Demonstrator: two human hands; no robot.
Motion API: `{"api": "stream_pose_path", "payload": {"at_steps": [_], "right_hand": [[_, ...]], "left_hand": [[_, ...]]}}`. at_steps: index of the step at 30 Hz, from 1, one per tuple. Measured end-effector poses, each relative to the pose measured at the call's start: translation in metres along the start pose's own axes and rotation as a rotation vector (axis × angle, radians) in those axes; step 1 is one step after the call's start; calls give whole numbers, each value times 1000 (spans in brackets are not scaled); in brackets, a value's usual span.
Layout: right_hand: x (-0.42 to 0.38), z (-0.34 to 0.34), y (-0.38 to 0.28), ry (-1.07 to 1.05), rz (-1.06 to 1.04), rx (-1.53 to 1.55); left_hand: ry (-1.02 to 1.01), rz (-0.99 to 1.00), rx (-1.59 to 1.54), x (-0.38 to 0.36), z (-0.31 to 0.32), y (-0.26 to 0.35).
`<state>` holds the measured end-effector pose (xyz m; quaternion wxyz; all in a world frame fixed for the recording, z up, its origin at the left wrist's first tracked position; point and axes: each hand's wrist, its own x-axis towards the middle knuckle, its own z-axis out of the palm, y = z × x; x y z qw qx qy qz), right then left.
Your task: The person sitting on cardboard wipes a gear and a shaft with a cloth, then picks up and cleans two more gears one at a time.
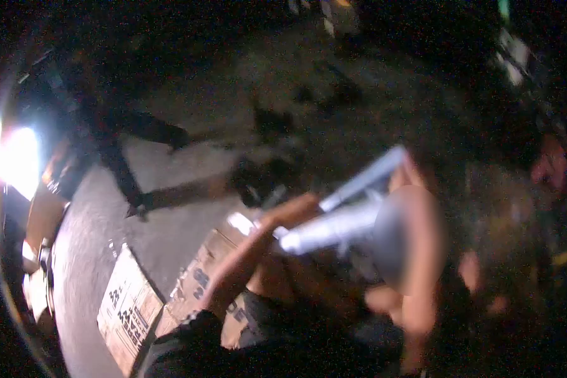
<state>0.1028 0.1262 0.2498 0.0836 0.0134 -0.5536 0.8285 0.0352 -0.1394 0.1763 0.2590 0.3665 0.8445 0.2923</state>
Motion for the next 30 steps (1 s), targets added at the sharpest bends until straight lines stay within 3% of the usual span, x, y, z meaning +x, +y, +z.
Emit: {"api": "stream_pose_path", "payload": {"at_steps": [1,2,3,4,5,6,7,9,10,11,13,14,16,18,19,20,21,22,23,24,25,27,28,29,30], "right_hand": [[8,-3,-13,21,33,4],[14,-7,-22,36,42,-34],[21,-11,-26,99,-67,-128],[30,-26,-27,72,-67,-161],[36,-38,-29,28,-78,-192],[38,-47,-29,58,-45,-211],[40,-52,-31,77,-68,-307],[36,-55,-34,85,-95,-410],[29,-54,-33,133,-84,-384],[27,-54,-30,180,-72,-355],[30,-63,-20,117,-73,-452],[31,-64,-14,112,-29,-418],[24,-78,-10,141,47,-363],[17,-82,-3,57,50,-336],[12,-75,-5,18,124,-242],[13,-82,4,-63,192,-139],[10,-87,5,-125,270,-80],[4,-78,5,-179,287,45],[-1,-70,7,-85,229,-77],[0,-78,16,-217,125,-223],[0,-85,25,-351,25,-367],[-5,-95,33,-631,100,-824],[-24,-73,7,-580,319,-1251],[-26,-82,25,-736,361,-1253],[-25,-89,39,-745,346,-1328]], "left_hand": [[-22,158,-159,5,10,-33],[388,338,-219,-22,24,-20],[84,139,-628,-21,16,-13],[-25,-22,-568,-30,-2,10],[-22,75,-689,-30,-1,17],[120,109,-478,-31,6,6],[233,-49,-491,-33,11,7],[89,-359,-1012,-29,5,12],[127,-125,-1044,-20,13,-1],[32,90,-1069,-20,11,-7],[364,243,-516,-13,23,-49],[366,245,-518,-16,24,-52],[134,-381,-929,-42,-1,50],[293,-153,-819,-27,32,7],[265,-300,-784,-21,34,16],[242,-282,-740,-17,39,18],[113,-17,-731,-9,40,15],[91,27,-790,1,46,10],[75,66,-850,8,53,7],[204,-64,-1057,6,61,37],[287,114,-939,13,60,41],[513,-215,-1188,15,59,77],[477,-126,-942,18,53,65],[468,-124,-944,20,57,62],[470,-57,-895,27,58,62]]}}
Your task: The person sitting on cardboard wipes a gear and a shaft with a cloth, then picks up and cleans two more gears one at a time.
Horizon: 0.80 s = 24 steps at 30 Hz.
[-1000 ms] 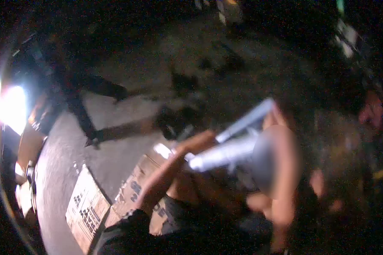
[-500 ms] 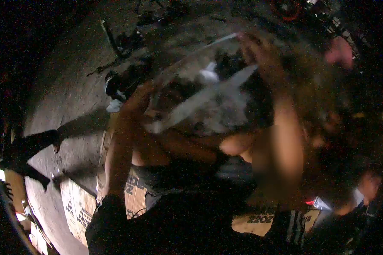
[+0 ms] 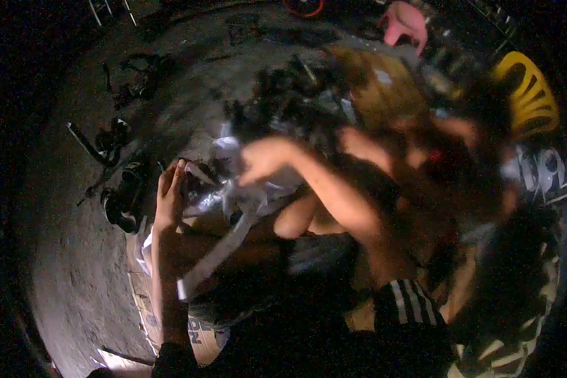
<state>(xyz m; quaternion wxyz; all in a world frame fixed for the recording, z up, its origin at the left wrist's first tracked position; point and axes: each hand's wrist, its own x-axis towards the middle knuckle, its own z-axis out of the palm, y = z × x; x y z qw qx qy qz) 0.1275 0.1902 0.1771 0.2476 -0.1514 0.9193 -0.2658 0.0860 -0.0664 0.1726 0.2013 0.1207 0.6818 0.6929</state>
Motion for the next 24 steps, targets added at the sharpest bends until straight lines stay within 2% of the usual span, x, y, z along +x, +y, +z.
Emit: {"api": "stream_pose_path", "payload": {"at_steps": [3,5,6,7,9,10,11,12,13,14,15,17,18,19,20,21,22,23,24], "right_hand": [[6,16,-11,57,8,-94],[17,22,-18,244,-103,234],[32,33,-7,401,-210,173],[42,35,-7,416,-189,174],[52,37,-4,544,-69,117],[44,28,-10,553,-46,119],[37,17,-17,515,-108,286],[32,10,-23,472,-176,456],[27,11,-25,634,-202,517],[28,13,-25,699,-191,765],[32,12,-22,756,-179,1012],[11,-11,-27,715,-176,1224],[23,-12,4,720,-235,1355],[24,-18,15,830,-218,1480],[15,-24,30,821,-256,1509],[11,-29,58,775,-360,1656],[2,-34,50,1034,-273,1658],[-9,-40,48,1179,-181,1577],[-19,-43,75,1115,-154,1705]], "left_hand": [[-104,113,92,5,8,2],[-256,191,211,8,15,8],[-242,244,291,4,17,16],[-266,247,287,-1,20,27],[-107,97,112,-8,25,38],[-105,207,270,3,18,27],[-56,244,267,6,15,16],[9,445,334,9,21,5],[83,644,402,9,25,-4],[-139,399,478,-1,17,-9],[-295,274,533,-1,10,-23],[-525,-94,-112,-27,15,-21],[-516,-95,-109,-26,14,-22],[-501,-103,63,-26,11,-26],[-478,-119,227,-30,6,-30],[-444,-141,222,-29,-1,-36],[-426,-117,308,-25,-11,-43],[-397,-98,398,-22,-25,-46],[-425,-54,377,-21,-36,-39]]}}
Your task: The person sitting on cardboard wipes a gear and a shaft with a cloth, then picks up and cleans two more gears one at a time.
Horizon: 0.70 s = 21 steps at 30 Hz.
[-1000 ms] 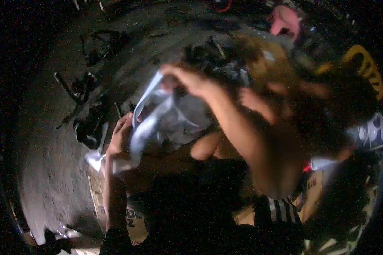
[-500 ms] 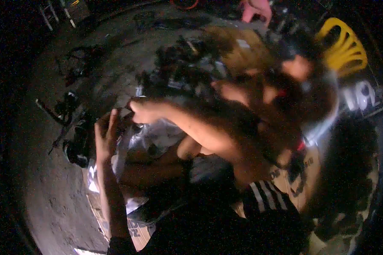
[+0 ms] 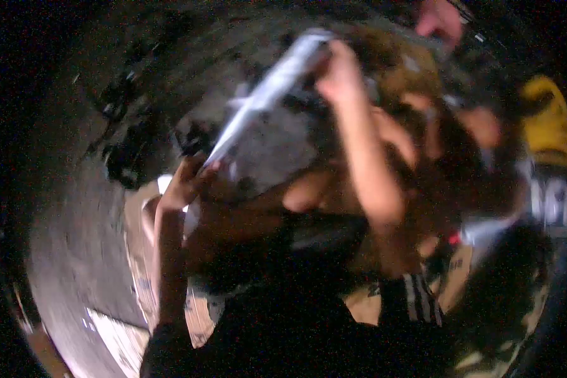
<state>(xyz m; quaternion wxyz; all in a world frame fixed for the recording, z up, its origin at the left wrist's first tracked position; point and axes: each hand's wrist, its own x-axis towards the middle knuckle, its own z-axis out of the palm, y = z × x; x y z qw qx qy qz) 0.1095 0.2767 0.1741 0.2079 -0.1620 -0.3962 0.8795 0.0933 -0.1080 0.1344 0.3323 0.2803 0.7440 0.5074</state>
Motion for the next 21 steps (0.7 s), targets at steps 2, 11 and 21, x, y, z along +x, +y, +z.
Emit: {"api": "stream_pose_path", "payload": {"at_steps": [2,11,21], "right_hand": [[4,-17,-10,40,-63,-25],[-2,-66,-16,330,-58,-137],[-34,-141,-21,-3,414,-812]], "left_hand": [[51,22,-81,-6,-17,-6],[63,72,188,-22,-72,-3],[93,168,403,-27,-98,-42]]}}
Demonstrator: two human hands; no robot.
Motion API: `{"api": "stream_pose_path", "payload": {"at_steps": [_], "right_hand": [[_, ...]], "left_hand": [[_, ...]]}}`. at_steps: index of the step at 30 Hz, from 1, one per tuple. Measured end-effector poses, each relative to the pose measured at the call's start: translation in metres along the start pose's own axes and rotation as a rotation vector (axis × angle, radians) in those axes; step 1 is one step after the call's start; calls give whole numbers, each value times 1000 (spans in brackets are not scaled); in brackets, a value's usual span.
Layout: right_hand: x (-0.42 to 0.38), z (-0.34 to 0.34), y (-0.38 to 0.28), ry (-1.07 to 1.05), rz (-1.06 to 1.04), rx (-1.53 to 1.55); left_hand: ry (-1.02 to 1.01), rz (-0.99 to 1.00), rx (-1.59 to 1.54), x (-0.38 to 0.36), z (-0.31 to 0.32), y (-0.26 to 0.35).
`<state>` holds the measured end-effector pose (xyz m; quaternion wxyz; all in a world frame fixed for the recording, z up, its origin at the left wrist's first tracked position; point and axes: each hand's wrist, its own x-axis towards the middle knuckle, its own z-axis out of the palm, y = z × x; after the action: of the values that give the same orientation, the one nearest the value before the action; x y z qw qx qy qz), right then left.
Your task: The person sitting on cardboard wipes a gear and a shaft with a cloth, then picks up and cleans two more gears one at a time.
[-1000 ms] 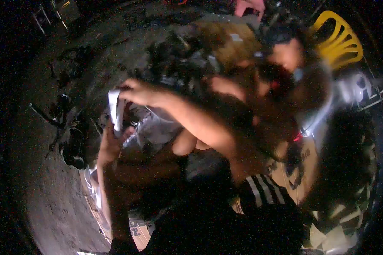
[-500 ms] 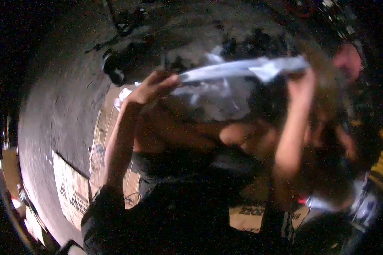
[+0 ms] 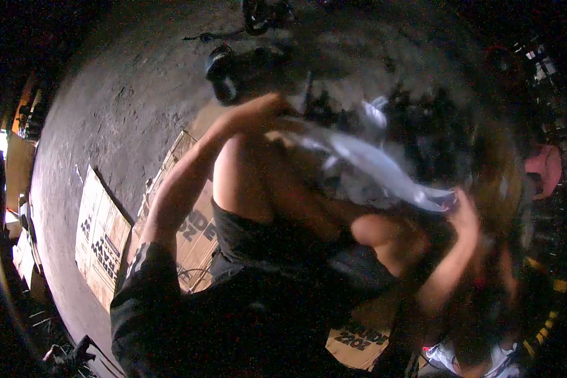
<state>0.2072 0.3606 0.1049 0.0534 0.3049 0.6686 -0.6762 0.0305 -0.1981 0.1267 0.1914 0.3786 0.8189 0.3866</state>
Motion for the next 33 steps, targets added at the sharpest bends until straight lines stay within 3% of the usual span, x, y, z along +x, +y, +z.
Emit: {"api": "stream_pose_path", "payload": {"at_steps": [1,3,4,6,8,10,11,12,14,15,16,19,20,22,23,24,26,27,28,30,33], "right_hand": [[9,3,3,-2,10,-1],[10,3,4,-189,-145,312],[8,4,4,-187,-143,312],[6,6,2,-223,-367,637],[13,-9,4,-187,-391,736],[17,-14,-4,-541,-373,687],[16,-15,1,-419,-544,789],[-6,18,-21,-422,-541,788],[-38,68,-53,483,-226,784],[-20,43,-36,172,-198,675],[-28,52,-28,107,-330,207],[-31,39,-24,-110,-10,-528],[-23,29,-19,-109,-11,-523],[-9,8,-5,-317,-126,-743],[-4,-1,11,-153,-187,-485],[-1,-3,15,-155,-185,-484],[6,-5,22,86,-350,221],[-6,-8,1,-276,-213,448],[-7,-8,0,-280,-208,450],[-8,-4,1,-72,-183,674],[16,-26,24,-88,-276,721]], "left_hand": [[-38,-44,1,1,-2,-12],[-24,-101,-26,0,-2,-17],[-7,-155,-51,0,-2,-19],[-10,-127,-1,2,0,-25],[-9,-98,51,2,2,-29],[-105,-237,11,3,1,-31],[-101,-237,11,4,0,-32],[-109,-197,45,7,-1,-37],[-118,-164,77,7,-1,-48],[-120,-183,59,7,-1,-53],[-121,-201,42,7,-2,-58],[-129,-36,18,4,-9,-75],[-132,-36,23,3,-10,-81],[-102,-13,125,1,-12,-93],[-103,-14,126,1,-16,-97],[-136,-54,198,1,-22,-95],[-168,-102,272,-4,-28,-91],[-193,-167,146,-9,-35,-73],[-218,-232,19,-12,-38,-64],[-220,-273,-18,-13,-38,-65],[-222,-239,-72,-14,-37,-64]]}}
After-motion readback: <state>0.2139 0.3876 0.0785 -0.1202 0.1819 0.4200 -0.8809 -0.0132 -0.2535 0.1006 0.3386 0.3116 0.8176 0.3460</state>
